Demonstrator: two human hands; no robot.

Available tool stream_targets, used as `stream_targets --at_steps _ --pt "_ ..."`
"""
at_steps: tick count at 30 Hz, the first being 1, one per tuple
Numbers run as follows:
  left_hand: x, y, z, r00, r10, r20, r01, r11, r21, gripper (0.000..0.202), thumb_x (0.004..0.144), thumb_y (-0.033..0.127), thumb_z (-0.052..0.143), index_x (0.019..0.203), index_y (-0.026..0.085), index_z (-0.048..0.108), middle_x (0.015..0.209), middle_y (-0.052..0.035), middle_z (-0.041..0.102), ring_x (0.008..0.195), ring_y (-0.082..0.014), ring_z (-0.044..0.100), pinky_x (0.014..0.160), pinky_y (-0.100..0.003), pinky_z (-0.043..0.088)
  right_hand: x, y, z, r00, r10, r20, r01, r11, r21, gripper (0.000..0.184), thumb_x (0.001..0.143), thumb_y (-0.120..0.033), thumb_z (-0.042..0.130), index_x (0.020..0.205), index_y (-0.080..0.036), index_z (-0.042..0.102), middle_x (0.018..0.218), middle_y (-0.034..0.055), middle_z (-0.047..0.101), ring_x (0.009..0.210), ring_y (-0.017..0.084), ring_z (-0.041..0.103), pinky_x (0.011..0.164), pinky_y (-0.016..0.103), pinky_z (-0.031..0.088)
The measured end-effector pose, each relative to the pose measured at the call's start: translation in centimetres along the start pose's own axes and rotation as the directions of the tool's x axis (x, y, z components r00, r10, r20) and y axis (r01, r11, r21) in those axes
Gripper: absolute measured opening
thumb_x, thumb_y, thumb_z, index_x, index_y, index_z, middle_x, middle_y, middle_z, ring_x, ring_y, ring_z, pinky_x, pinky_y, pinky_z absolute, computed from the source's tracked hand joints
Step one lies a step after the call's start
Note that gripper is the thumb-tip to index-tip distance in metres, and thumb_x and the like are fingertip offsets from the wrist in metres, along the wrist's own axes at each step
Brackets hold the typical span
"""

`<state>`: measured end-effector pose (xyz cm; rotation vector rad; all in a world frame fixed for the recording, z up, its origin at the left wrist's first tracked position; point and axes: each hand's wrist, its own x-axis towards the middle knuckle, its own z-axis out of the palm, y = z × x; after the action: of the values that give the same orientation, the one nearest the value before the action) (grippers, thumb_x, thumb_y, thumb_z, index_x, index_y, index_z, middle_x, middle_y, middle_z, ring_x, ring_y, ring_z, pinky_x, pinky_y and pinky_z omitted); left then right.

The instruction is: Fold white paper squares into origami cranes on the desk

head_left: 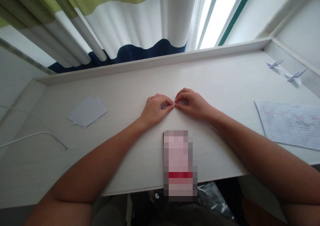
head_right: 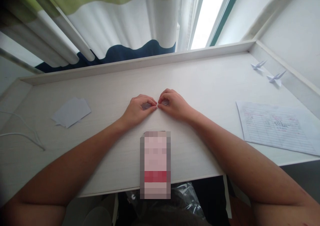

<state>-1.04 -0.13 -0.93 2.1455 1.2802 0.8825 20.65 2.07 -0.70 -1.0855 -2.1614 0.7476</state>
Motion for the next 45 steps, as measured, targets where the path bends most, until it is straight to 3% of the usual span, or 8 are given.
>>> stream_targets --at_steps 9,16,25,32,39,45 --pt "-0.1 0.3 -0.1 0.997 -0.067 -0.031 0.067 0.998 0.005 0.007 0.087 0.021 0.080 0.093 0.025 0.079 0.101 -0.0031 0.082 0.101 -0.0243 0.073 0.100 -0.047 0.056 0.2 0.0 0.1 0.995 0.085 -0.052 -0.082 0.995 0.057 0.005 0.082 -0.026 0.078 0.079 -0.022 0.077 0.102 0.0089 0.074 0.095 0.027 0.070 0.090 0.046 0.055" --pt "-0.2 -0.2 -0.1 0.999 0.038 -0.009 -0.038 0.998 -0.056 0.012 0.088 0.018 0.077 0.084 0.028 0.081 0.100 -0.0014 0.084 0.105 -0.0235 0.077 0.103 -0.046 0.059 -0.4 0.6 -1.1 0.990 -0.090 0.107 0.082 0.993 0.081 0.011 0.092 -0.030 0.071 0.092 -0.027 0.082 0.111 0.0078 0.077 0.108 0.029 0.069 0.099 0.049 0.054" --pt "-0.7 0.5 -0.4 0.998 0.066 0.008 -0.067 0.992 0.108 0.012 0.089 0.017 0.075 0.081 0.025 0.077 0.109 -0.0011 0.084 0.113 -0.0261 0.077 0.105 -0.051 0.049 -0.4 0.4 -1.2 0.995 -0.055 0.084 0.052 0.998 0.040 0.013 0.095 -0.028 0.067 0.089 -0.026 0.078 0.109 0.0083 0.077 0.105 0.028 0.069 0.099 0.049 0.054" --pt "-0.9 0.5 -0.6 0.993 0.115 0.034 -0.119 0.985 0.126 0.014 0.093 0.018 0.068 0.084 0.025 0.077 0.108 -0.0022 0.084 0.116 -0.0271 0.076 0.107 -0.051 0.050 -0.3 0.1 -0.8 0.999 0.010 0.045 -0.012 0.999 0.049 0.013 0.091 -0.027 0.071 0.079 -0.025 0.075 0.105 0.0078 0.077 0.102 0.028 0.069 0.096 0.049 0.055" --pt "-0.6 -0.3 -0.8 0.999 0.038 -0.016 -0.038 0.999 -0.016 0.035 0.089 0.002 0.054 0.100 0.023 0.078 0.107 -0.0018 0.084 0.110 -0.0225 0.077 0.105 -0.043 0.055 -0.3 -0.1 -0.4 0.998 0.056 0.001 -0.056 0.998 0.042 0.011 0.086 -0.023 0.075 0.075 -0.024 0.073 0.104 0.0069 0.077 0.102 0.028 0.068 0.094 0.047 0.054" --pt "-0.1 0.5 -0.7 0.997 -0.060 -0.039 0.057 0.995 -0.079 0.019 0.094 0.016 0.067 0.103 0.025 0.082 0.102 -0.0018 0.084 0.101 -0.0208 0.077 0.105 -0.040 0.056 -0.2 -0.1 -0.3 0.999 0.045 -0.015 -0.044 0.998 0.039 0.012 0.088 -0.024 0.075 0.076 -0.024 0.073 0.102 0.0063 0.077 0.100 0.027 0.068 0.093 0.047 0.053"
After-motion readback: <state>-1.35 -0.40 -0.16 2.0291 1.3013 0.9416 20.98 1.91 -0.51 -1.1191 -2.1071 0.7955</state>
